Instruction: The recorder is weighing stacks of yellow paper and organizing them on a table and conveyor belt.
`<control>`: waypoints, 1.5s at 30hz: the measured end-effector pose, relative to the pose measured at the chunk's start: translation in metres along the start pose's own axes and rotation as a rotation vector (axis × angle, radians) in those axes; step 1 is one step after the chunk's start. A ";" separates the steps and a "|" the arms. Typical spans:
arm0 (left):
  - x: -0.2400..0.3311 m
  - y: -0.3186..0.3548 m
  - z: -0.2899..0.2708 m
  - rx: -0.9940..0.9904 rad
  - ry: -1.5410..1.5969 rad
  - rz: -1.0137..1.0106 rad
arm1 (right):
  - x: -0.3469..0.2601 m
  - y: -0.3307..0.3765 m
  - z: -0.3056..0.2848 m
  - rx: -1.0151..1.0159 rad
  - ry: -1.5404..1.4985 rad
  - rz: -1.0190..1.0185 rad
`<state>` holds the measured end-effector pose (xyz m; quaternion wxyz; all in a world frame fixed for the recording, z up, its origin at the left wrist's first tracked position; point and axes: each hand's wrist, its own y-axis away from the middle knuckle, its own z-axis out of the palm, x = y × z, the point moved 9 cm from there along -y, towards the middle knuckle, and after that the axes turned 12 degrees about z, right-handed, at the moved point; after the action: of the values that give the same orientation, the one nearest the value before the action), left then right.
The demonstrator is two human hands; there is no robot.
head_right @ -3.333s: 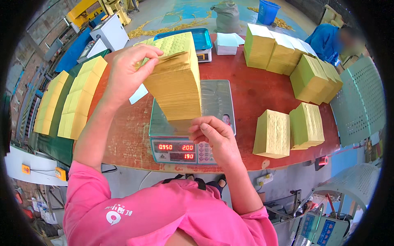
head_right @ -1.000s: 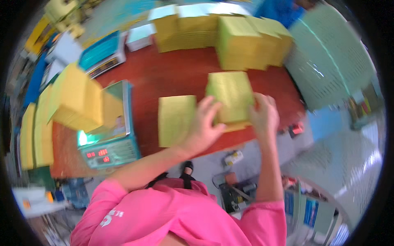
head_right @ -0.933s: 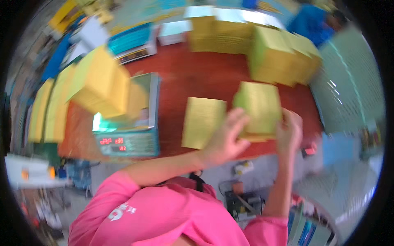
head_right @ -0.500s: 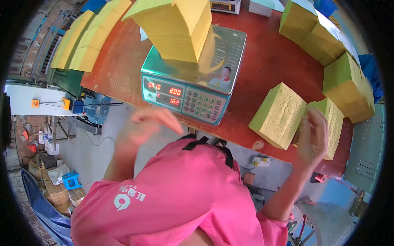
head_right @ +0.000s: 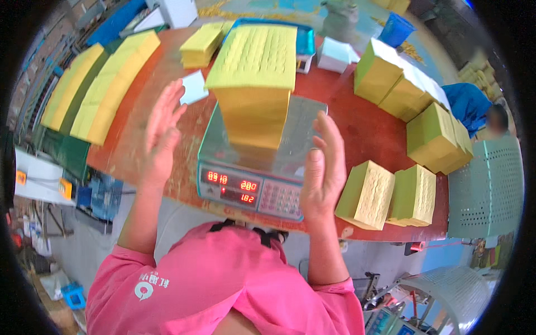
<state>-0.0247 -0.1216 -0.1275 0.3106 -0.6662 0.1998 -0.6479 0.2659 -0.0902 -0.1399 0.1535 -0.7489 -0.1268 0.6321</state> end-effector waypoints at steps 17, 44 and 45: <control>-0.032 -0.084 0.050 -0.296 -0.108 0.273 | -0.033 -0.064 0.064 0.073 0.049 -0.099; -0.045 -0.070 0.062 0.006 0.133 -0.037 | -0.013 -0.058 0.056 0.040 -0.223 0.081; -0.040 -0.071 0.068 0.013 0.122 -0.026 | -0.013 -0.056 0.056 0.037 -0.227 0.082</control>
<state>0.0292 -0.0328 -0.1066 0.2935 -0.6261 0.2053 -0.6926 0.2083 -0.0398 -0.1146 0.1259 -0.6743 -0.1007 0.7207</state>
